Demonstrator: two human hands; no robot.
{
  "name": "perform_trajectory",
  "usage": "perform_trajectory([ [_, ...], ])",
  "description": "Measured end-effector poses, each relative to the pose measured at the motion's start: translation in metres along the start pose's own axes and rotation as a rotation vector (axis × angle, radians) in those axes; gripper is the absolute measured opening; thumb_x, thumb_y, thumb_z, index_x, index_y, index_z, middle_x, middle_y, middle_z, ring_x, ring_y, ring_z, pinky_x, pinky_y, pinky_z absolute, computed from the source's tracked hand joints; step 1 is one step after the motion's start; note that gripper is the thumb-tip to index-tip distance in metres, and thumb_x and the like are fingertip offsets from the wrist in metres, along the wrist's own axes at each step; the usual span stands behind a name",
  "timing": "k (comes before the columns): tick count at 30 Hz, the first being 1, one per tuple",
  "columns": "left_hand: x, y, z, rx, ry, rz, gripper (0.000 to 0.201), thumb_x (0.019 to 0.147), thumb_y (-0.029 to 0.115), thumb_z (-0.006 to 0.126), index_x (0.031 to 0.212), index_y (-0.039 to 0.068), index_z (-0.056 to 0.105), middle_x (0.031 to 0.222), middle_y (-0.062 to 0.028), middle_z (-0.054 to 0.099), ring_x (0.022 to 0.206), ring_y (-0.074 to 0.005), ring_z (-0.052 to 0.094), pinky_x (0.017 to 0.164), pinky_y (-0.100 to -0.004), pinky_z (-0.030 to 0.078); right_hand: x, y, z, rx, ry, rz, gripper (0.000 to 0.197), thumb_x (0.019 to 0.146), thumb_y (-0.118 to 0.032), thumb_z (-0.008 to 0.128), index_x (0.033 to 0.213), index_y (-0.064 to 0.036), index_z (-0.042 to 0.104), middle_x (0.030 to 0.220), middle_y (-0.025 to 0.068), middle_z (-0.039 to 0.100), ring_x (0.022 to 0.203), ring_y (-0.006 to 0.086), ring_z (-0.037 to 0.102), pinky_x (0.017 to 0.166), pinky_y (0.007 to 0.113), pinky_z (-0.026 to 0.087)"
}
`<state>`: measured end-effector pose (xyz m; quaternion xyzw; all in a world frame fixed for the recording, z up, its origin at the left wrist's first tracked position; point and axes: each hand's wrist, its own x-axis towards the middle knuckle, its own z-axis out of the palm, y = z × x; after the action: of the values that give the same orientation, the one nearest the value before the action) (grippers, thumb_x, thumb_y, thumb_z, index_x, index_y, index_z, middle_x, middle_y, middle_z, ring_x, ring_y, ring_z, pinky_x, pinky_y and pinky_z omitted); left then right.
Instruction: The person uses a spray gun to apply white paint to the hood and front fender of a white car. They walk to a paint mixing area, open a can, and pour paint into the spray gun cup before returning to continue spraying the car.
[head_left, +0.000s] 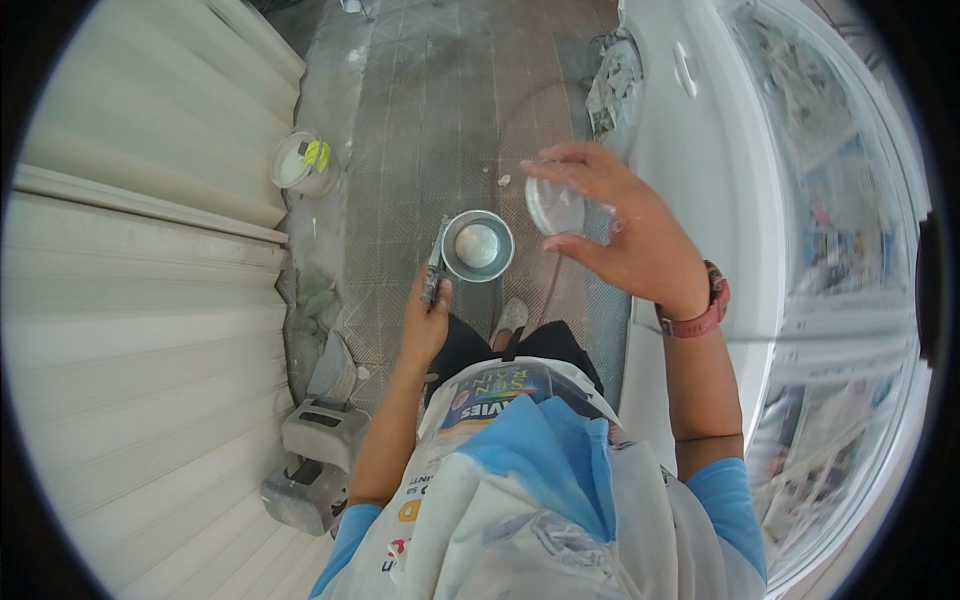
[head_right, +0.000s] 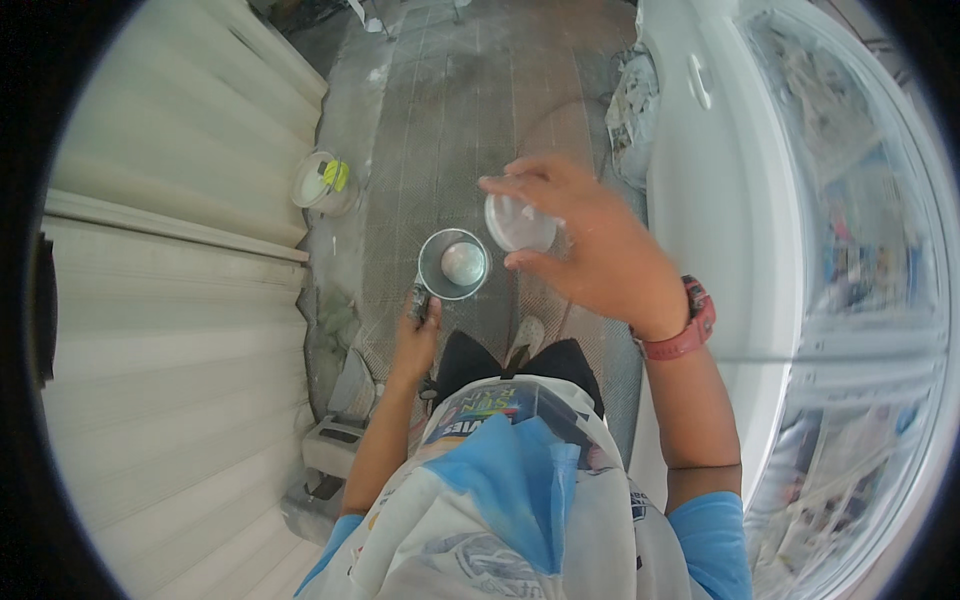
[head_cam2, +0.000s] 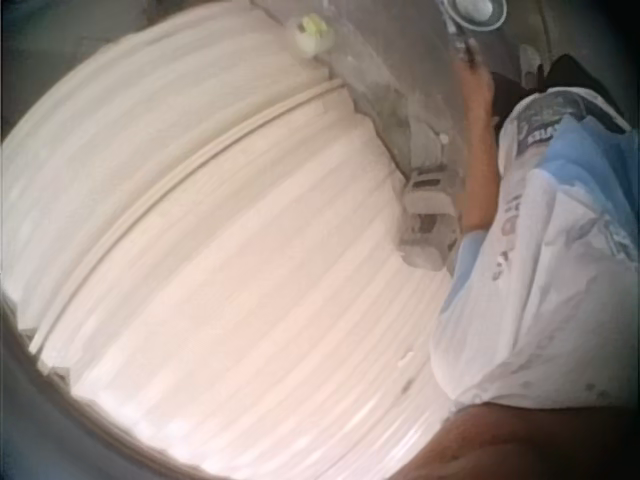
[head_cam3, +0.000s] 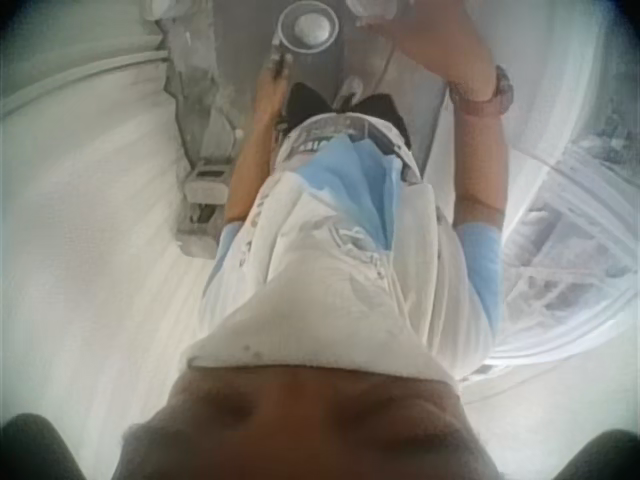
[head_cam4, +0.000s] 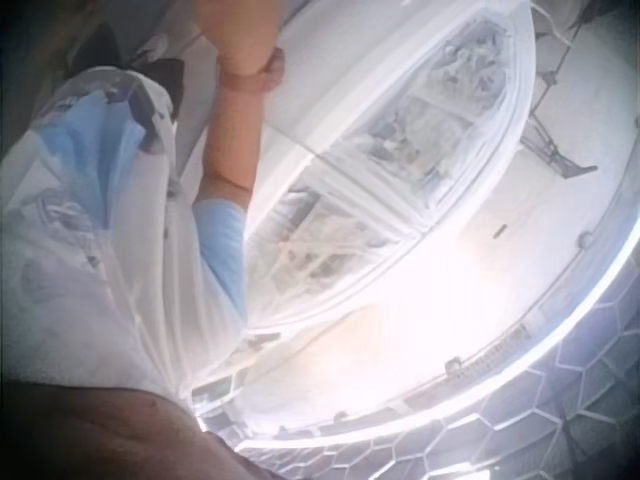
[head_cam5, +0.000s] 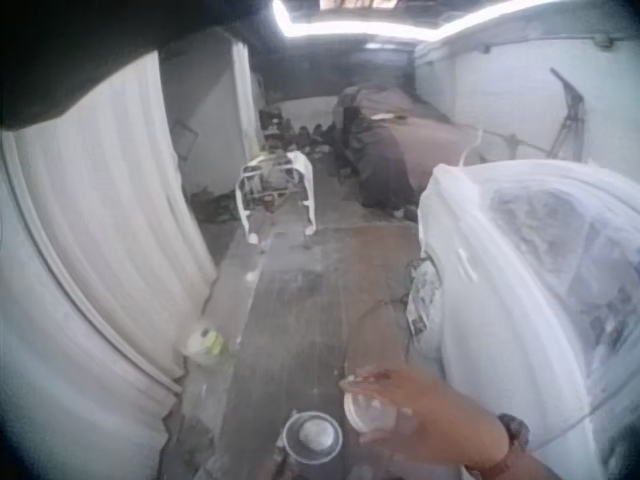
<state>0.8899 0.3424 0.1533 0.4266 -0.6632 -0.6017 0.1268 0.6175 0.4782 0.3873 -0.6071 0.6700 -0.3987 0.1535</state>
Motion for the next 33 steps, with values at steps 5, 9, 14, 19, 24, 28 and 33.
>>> perform_trajectory([
  [5,0.123,0.059,0.002,0.077,0.035,0.140,0.050,0.112,0.021,0.058,0.157,0.002,0.049,0.149,-0.0237,0.059,0.136,-0.0353,0.059,0.116,-0.0434,0.044,0.117,0.050,-0.001,-0.172,-0.103,-0.045,0.069,0.079,-0.015,0.088,0.144,-0.0158,0.067,0.143,0.0138,0.061,0.128,0.0365,0.063,0.103,0.044,0.055],
  [9,0.225,0.089,0.008,0.111,0.027,0.111,0.049,0.111,0.019,0.058,0.155,0.001,0.050,0.148,-0.0249,0.060,0.136,-0.0362,0.059,0.115,-0.0443,0.044,0.198,0.111,0.013,-0.444,-0.248,-0.063,0.055,0.084,-0.012,0.079,0.139,-0.0131,0.069,0.135,0.0119,0.062,0.121,0.0339,0.065,0.093,0.043,0.059],
  [14,0.376,0.134,-0.009,0.152,-0.072,0.143,0.049,0.111,0.017,0.059,0.156,0.000,0.049,0.147,-0.0261,0.060,0.136,-0.0376,0.060,0.111,-0.0434,0.048,0.318,0.193,0.004,-0.550,-0.252,-0.063,0.045,0.089,-0.009,0.069,0.135,-0.0081,0.068,0.126,0.0113,0.062,0.113,0.0324,0.066,0.089,0.041,0.060],
  [19,0.512,0.199,-0.020,0.150,-0.104,0.202,0.050,0.111,0.018,0.059,0.155,-0.001,0.048,0.147,-0.0273,0.058,0.135,-0.0385,0.061,0.106,-0.0449,0.053,0.435,0.256,-0.023,-0.560,-0.208,-0.021,0.052,0.084,-0.009,0.076,0.136,-0.0089,0.068,0.127,0.0122,0.061,0.115,0.0333,0.066,0.089,0.042,0.060],
  [24,0.622,0.257,-0.023,0.255,-0.178,0.226,0.050,0.110,0.020,0.060,0.155,-0.001,0.050,0.145,-0.0276,0.059,0.132,-0.0392,0.063,0.105,-0.0445,0.053,0.513,0.329,-0.056,-0.478,-0.142,0.132,0.062,0.078,-0.010,0.084,0.138,-0.0092,0.067,0.128,0.0143,0.062,0.117,0.0354,0.065,0.094,0.044,0.058],
  [28,0.714,0.282,-0.012,0.339,-0.232,0.197,0.051,0.110,0.022,0.060,0.155,0.000,0.051,0.140,-0.0253,0.061,0.119,-0.0365,0.067,0.099,-0.0425,0.054,0.567,0.402,-0.076,-0.390,-0.133,0.242,0.067,0.078,-0.013,0.086,0.142,-0.0113,0.066,0.133,0.0163,0.063,0.121,0.0370,0.064,0.098,0.045,0.056],
  [33,0.852,0.319,0.020,0.416,-0.250,0.257,0.052,0.108,0.022,0.062,0.155,0.000,0.051,0.136,-0.0223,0.063,0.106,-0.0327,0.068,0.092,-0.0412,0.053,0.641,0.502,-0.117,-0.357,0.000,0.240,0.063,0.082,-0.011,0.083,0.142,-0.0123,0.066,0.140,0.0150,0.061,0.124,0.0353,0.064,0.098,0.045,0.058],
])
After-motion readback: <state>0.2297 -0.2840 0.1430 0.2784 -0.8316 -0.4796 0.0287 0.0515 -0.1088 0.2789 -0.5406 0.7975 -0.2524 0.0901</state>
